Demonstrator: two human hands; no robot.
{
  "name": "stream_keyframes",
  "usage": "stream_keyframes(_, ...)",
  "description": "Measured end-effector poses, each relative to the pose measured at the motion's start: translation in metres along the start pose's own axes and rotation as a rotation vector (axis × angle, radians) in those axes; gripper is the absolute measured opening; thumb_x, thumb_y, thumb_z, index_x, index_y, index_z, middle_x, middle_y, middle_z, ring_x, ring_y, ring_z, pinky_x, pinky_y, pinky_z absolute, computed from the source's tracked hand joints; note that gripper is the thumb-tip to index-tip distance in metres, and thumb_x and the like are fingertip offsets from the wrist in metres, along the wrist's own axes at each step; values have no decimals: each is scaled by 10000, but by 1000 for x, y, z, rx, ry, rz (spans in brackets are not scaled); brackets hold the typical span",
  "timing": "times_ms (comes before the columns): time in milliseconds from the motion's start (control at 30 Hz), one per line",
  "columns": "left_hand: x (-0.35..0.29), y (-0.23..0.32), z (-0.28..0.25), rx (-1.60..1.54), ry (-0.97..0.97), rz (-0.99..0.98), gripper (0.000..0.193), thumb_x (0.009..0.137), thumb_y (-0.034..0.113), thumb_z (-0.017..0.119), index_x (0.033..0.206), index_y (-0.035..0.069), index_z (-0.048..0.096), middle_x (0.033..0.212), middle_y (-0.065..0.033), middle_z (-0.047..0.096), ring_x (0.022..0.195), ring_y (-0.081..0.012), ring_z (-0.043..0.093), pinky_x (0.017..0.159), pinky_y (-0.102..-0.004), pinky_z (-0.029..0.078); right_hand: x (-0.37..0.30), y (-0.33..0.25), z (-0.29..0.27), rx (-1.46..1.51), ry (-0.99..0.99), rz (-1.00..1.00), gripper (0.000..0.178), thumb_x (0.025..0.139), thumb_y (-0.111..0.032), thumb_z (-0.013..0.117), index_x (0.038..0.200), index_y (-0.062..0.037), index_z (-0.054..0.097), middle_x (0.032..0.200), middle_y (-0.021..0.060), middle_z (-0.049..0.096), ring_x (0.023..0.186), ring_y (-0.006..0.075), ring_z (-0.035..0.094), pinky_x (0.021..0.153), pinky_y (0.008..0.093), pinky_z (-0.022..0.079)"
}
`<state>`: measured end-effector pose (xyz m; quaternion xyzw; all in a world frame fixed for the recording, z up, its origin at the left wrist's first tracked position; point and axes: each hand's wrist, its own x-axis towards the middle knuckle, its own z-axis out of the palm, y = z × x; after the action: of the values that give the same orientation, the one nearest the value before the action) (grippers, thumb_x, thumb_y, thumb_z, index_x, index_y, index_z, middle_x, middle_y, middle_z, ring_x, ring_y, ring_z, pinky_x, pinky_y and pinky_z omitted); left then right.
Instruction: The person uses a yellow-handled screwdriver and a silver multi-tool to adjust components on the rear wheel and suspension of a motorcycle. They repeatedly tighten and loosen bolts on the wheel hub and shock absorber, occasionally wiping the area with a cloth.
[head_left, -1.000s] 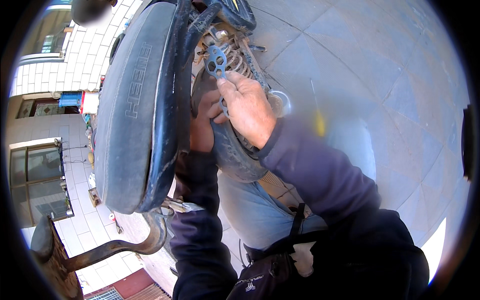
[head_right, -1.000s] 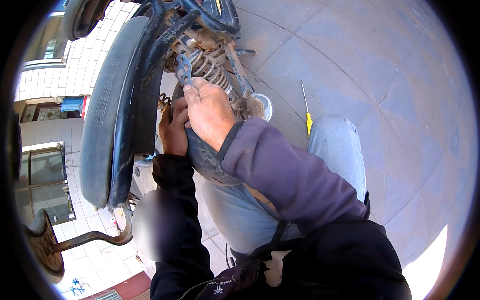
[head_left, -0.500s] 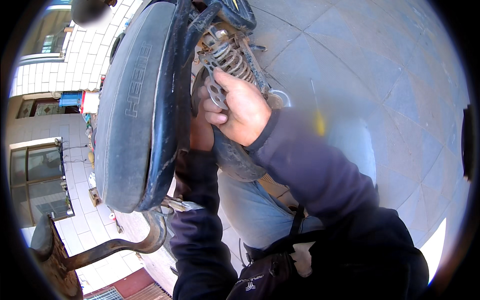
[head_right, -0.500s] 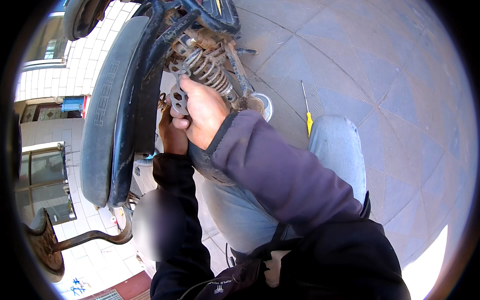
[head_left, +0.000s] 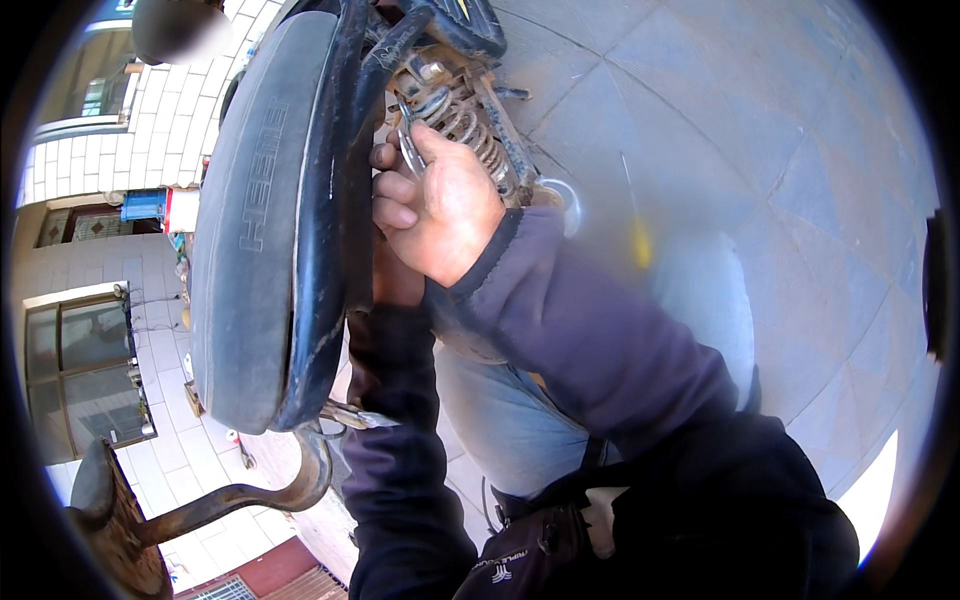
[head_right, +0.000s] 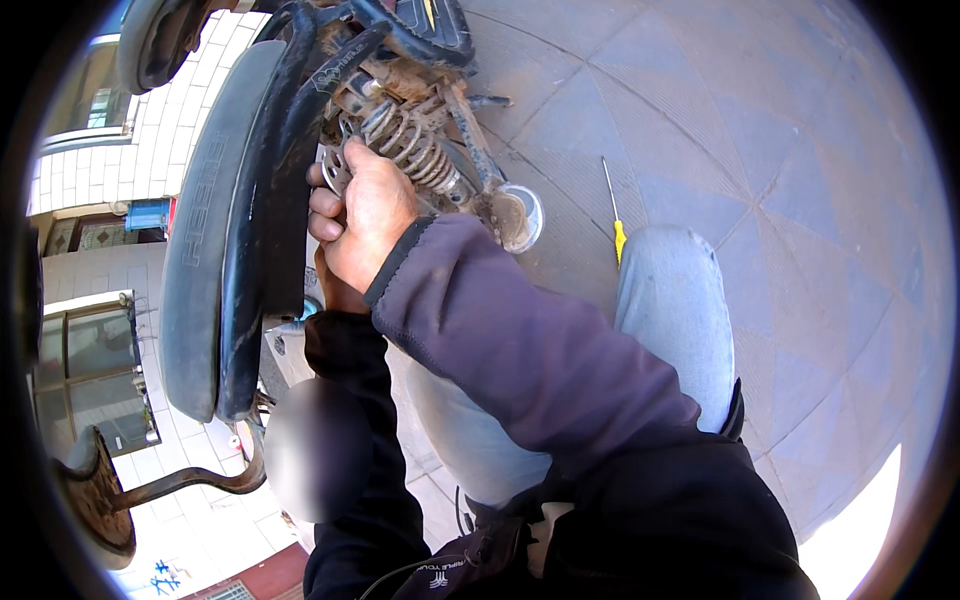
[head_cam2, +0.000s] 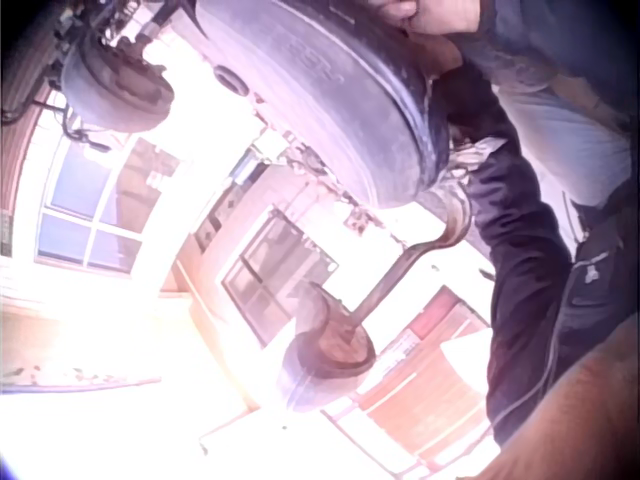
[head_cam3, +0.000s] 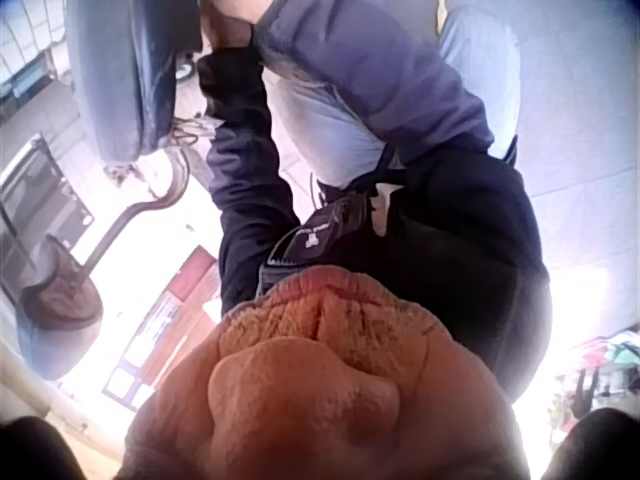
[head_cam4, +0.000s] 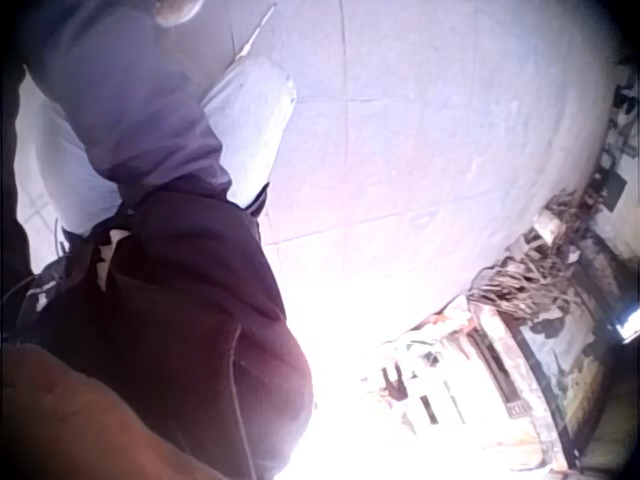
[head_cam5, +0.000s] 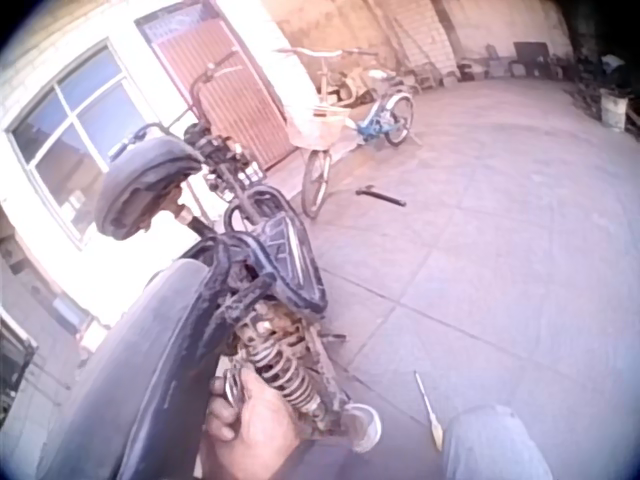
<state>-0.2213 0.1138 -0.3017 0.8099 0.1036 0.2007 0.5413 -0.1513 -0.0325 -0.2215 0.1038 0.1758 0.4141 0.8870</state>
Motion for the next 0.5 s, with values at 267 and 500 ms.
stream_keyframes(267, 6, 5, -4, 178, 31, 109, 380, 925, 241, 417, 1198, -18, 464, 957, -102, 562, 849, -128, 525, 766, -204, 423, 17, -4, -1, 5, 35, 22, 206, 955, -307, 505, 837, -139, 489, 679, 4, 464, 482, 102, 353, 403, 239, 257)
stream_keyframes(500, -2, 9, -7, 615, -56, -13, 382, 929, 285, 508, 1255, 95, 443, 1158, -111, 590, 1098, -201, 559, 890, -307, 438, 20, -8, -6, -6, -74, 40, 198, 928, -292, 560, 810, -143, 506, 688, -3, 493, 467, 88, 342, 395, 235, 245)
